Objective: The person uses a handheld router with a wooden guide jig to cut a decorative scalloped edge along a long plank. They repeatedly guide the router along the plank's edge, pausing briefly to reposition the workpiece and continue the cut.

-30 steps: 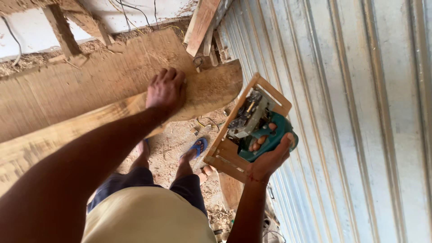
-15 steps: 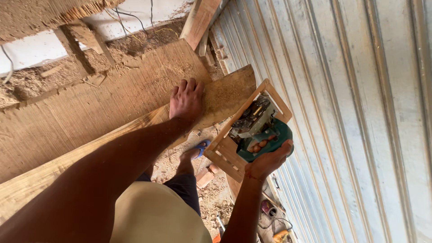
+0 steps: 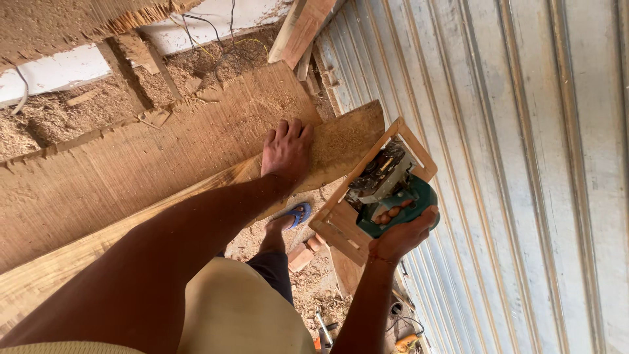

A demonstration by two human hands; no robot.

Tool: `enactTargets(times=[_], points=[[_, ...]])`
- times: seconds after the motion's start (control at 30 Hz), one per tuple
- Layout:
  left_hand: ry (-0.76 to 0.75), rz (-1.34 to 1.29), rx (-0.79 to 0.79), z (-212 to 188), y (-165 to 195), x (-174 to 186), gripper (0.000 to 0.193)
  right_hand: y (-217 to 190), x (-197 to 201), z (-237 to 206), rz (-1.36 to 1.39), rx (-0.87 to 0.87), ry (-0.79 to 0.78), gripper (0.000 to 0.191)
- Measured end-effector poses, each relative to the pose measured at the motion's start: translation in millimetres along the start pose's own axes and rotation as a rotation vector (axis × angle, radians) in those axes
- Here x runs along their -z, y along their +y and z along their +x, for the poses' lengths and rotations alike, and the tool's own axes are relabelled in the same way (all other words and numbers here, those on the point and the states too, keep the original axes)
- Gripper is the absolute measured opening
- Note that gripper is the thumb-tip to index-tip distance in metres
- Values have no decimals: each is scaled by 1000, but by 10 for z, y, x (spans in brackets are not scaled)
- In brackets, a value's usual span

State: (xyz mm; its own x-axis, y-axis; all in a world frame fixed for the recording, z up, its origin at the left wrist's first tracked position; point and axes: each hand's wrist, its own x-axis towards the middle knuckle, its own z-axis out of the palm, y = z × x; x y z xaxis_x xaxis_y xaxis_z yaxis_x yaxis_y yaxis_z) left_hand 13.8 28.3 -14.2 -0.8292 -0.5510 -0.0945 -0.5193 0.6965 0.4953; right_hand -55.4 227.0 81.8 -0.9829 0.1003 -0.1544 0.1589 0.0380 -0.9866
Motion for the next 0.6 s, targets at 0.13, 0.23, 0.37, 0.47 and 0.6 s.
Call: enactTargets(times=[0.13, 0.23, 0.37, 0.47, 0.6], points=[[87, 2, -26, -10, -10, -3, 26, -16, 3, 58, -22, 33, -43, 52], [48, 9, -19, -9, -17, -2, 25, -21, 1, 97, -48, 41, -47, 53], [29, -16, -15, -12, -9, 21, 22, -57, -7, 166, -82, 32, -44, 53], [43, -25, -16, -18, -7, 47, 22, -97, -24, 238, -119, 45, -62, 53], [-63, 1, -1, 3, -6, 60, 21, -172, -14, 374, -131, 32, -128, 52]])
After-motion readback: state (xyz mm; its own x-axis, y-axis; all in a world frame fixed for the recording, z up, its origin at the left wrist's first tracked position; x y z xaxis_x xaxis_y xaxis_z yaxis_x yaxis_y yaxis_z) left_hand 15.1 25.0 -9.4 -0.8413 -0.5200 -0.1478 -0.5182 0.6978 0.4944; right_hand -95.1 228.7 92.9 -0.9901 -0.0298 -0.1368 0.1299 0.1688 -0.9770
